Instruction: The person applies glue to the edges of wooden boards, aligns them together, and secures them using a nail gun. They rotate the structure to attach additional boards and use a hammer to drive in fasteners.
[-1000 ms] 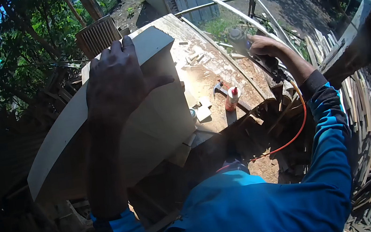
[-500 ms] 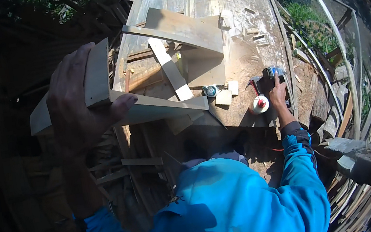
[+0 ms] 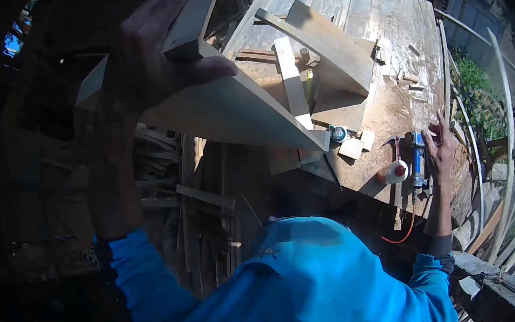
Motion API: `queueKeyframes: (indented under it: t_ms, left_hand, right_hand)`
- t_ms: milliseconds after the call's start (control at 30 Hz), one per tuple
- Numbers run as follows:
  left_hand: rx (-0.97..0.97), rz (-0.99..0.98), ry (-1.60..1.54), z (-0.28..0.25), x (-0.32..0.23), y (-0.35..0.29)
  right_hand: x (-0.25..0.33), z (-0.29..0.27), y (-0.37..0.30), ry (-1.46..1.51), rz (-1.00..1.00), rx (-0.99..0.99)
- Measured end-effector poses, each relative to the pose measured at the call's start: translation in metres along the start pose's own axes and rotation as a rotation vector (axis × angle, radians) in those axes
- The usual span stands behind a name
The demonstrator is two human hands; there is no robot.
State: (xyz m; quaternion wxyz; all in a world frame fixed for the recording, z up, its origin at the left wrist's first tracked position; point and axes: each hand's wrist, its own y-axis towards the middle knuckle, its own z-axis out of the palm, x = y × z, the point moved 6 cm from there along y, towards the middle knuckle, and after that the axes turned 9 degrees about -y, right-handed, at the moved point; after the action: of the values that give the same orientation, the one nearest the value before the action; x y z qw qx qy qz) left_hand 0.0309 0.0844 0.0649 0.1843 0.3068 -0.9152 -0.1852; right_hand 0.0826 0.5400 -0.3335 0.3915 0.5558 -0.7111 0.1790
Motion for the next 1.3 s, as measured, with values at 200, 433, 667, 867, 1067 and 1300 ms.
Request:
queueKeyframes:
  t_ms: [200,433,667,867,1067,1300]
  left_hand:
    - [-0.138,-0.309,-0.391,-0.076,0.157,-0.074]
    - [-0.816,-0.741,-0.309,-0.186,0.244,-0.128]
    - [-1.138,-0.864,-0.886,-0.116,0.33,-0.248]
    - [-0.656,-0.678,-1.192,0.043,0.382,-0.32]
    - [-0.752,-0.644,-1.483,0.141,0.378,-0.384]
    - [-0.814,-0.466,-1.593,0.186,0.385,-0.412]
  right_hand:
    - [0.187,0.169,-0.034,-0.025,-0.513,0.241]
    - [0.327,0.089,-0.004,-0.117,-0.626,-0.248]
    - [0.449,0.008,-0.046,-0.345,-0.451,-0.207]
    - [0.474,0.051,-0.085,-0.656,-0.634,-0.232]
    - [0.464,0.098,-0.114,-0.668,-0.594,-0.155]
    - [0.46,0.122,-0.127,-0.751,-0.578,-0.099]
